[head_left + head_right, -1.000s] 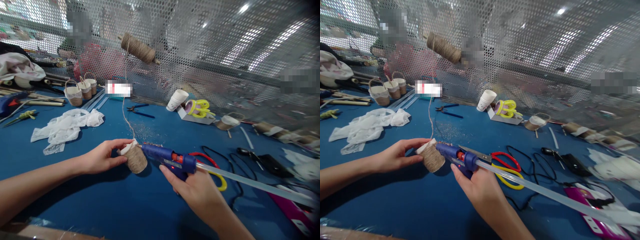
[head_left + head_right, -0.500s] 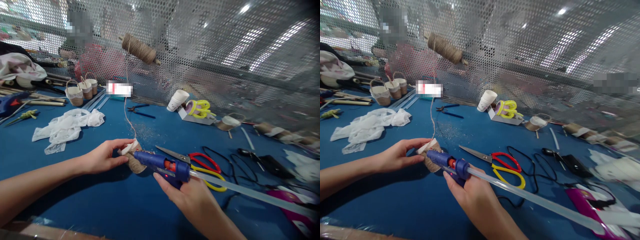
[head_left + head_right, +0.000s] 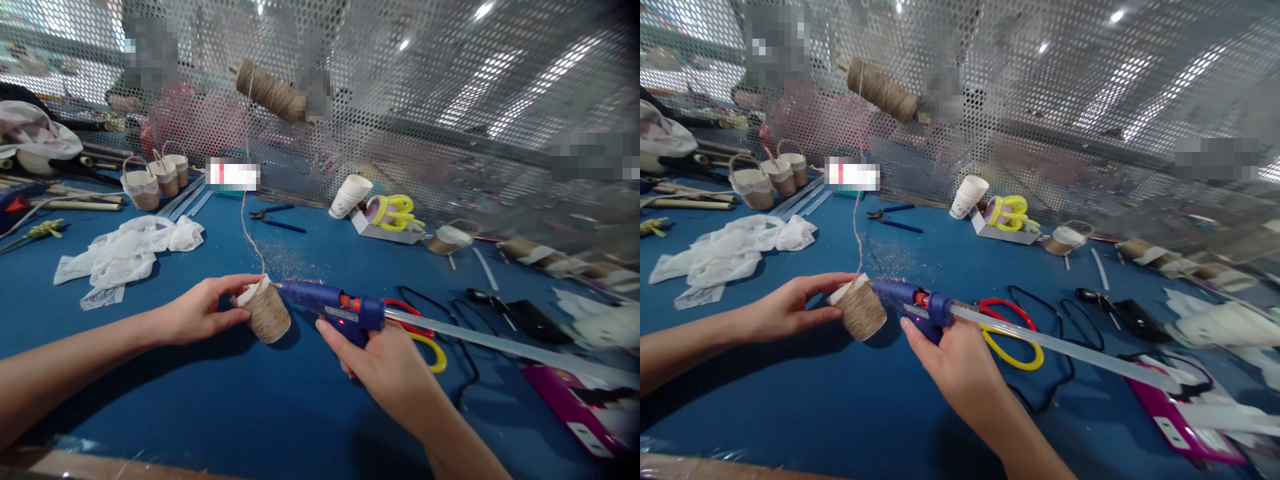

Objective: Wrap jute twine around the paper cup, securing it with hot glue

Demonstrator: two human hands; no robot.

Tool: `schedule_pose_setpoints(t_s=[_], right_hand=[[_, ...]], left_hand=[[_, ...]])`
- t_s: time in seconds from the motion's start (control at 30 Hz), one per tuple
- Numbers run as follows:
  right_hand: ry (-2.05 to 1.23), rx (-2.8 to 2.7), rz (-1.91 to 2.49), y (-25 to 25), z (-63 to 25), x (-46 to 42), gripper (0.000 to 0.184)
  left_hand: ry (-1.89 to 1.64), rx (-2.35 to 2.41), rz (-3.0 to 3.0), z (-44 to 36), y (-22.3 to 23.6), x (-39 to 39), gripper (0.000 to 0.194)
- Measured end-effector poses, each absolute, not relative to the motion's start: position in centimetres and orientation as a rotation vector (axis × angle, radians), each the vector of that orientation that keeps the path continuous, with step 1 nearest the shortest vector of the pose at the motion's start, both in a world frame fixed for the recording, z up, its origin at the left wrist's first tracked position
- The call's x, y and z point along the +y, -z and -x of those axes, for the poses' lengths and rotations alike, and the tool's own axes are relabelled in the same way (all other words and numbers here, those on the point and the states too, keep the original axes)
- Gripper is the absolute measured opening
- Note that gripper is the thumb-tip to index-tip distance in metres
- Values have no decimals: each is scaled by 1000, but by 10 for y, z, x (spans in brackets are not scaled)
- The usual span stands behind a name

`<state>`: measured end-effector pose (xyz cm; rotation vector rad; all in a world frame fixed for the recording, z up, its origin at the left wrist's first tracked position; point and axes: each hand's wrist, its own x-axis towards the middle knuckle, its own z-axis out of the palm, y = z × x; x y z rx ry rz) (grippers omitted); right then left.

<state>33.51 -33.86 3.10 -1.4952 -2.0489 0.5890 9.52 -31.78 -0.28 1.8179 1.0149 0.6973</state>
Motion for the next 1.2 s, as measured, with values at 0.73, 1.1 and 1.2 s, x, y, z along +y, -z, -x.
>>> schedule_pose_setpoints(t_s=[0.73, 1.1, 1.2], right_hand=[[-776, -1966, 1562, -36, -330, -341, 21], [-806, -1963, 1517, -35, -329, -344, 24], [-795, -1914, 1554, -32, -331, -340, 23]], left_hand=[[-708, 997, -1820, -95, 3, -317, 52], [-723, 978, -1783, -95, 3, -318, 51], [-725, 998, -1796, -96, 3, -318, 51]])
